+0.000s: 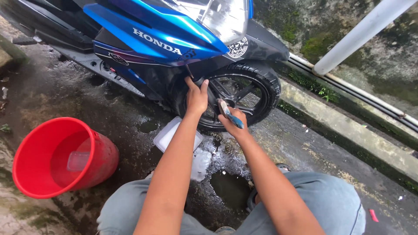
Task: The person washes the front wheel of a motorcycle using a sponge and a brush.
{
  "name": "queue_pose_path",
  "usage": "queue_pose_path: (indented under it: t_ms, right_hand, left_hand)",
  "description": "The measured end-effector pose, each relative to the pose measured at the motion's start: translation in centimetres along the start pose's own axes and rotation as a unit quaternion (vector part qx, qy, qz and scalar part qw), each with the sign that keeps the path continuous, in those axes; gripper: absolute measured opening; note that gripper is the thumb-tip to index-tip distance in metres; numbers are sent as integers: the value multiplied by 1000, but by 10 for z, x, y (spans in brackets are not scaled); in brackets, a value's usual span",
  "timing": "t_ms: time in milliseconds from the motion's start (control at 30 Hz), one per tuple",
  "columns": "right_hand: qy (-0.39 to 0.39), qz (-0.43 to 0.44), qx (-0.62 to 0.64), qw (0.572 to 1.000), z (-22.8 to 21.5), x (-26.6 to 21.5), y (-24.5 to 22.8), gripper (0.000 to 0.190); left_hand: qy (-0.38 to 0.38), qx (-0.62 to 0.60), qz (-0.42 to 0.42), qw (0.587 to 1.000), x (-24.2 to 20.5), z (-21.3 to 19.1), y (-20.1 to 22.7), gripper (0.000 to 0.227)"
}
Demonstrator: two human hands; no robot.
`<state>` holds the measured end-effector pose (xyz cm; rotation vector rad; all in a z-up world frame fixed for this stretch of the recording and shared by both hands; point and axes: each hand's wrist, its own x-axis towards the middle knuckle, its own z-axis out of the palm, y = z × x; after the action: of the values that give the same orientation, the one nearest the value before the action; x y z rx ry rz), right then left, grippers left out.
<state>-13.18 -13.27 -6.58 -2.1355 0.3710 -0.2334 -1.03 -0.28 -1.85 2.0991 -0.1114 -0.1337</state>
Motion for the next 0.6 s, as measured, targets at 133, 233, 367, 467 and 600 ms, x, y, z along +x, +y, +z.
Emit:
queue_pose_path:
  t_ms: [133,233,367,467,600]
  right_hand:
    - [8,-31,-7,999,1,5,17,23]
    - [-6,-76,-53,996,-7,7,-3,37]
    - [1,-70,-10,998,-17,-2,-44,37]
    - [-15,-41,-21,999,-9,5,-6,30]
    - [-22,9,-64,998,-7,6,25,20]
  left_hand:
    - [-8,2,24,1000,-4,2,-6,80]
    - [22,1,37,999,-5,11,-11,79]
    - [47,-37,61,996,1,30,-33,79]
    - [74,-113,85,987,14,54,-59,70]
    - [82,-197,78,974,12,67,-55,69]
